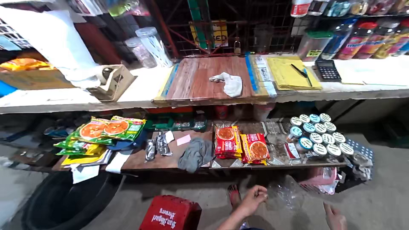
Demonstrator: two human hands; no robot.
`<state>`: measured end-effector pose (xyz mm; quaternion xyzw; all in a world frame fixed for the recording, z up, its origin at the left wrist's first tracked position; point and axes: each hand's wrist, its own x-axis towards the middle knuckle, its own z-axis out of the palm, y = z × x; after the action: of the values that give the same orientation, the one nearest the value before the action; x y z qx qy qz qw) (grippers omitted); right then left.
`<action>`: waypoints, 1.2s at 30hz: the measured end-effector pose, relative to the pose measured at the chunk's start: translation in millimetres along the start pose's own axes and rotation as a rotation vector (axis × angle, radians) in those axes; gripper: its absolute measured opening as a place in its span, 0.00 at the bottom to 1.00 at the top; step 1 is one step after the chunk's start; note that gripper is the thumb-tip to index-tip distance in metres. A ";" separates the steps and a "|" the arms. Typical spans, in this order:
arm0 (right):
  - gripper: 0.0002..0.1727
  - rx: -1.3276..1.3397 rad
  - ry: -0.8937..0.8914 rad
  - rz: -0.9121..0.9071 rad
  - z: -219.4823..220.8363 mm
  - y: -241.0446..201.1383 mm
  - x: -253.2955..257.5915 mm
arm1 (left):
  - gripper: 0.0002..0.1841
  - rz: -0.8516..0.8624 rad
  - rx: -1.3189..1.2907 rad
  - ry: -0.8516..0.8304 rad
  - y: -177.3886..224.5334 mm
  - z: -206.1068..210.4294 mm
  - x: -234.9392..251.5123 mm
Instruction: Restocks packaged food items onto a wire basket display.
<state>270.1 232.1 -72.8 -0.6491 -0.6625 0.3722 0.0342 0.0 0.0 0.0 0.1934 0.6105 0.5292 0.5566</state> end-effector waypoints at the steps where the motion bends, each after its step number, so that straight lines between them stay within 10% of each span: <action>1: 0.29 -0.001 0.052 -0.106 8.5 -35.2 6.8 | 0.16 -0.015 -0.027 0.021 5.6 -10.0 9.2; 6: 0.29 0.001 -0.095 -0.409 51.4 -199.6 13.2 | 0.15 -0.173 -0.314 0.136 17.1 -43.5 43.9; 12: 0.21 -0.146 -0.359 -0.607 97.8 -293.8 42.1 | 0.21 -0.209 -0.442 0.348 19.9 -49.5 63.9; 20: 0.33 -0.234 -0.355 -0.618 137.8 -305.5 99.3 | 0.30 -0.231 -0.148 0.416 19.9 -61.4 99.1; 29: 0.52 -0.756 -0.760 -0.720 152.2 -343.4 134.7 | 0.28 -0.320 -0.036 0.552 14.2 -41.5 128.0; 36: 0.26 -0.054 -0.966 -0.316 96.0 -296.7 147.7 | 0.17 -0.099 -0.273 0.646 16.1 -11.0 138.6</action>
<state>-51.1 355.4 -47.2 -0.2953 -0.7022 0.6030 -0.2370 -57.7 115.5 -53.9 -0.0900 0.6875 0.6119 0.3805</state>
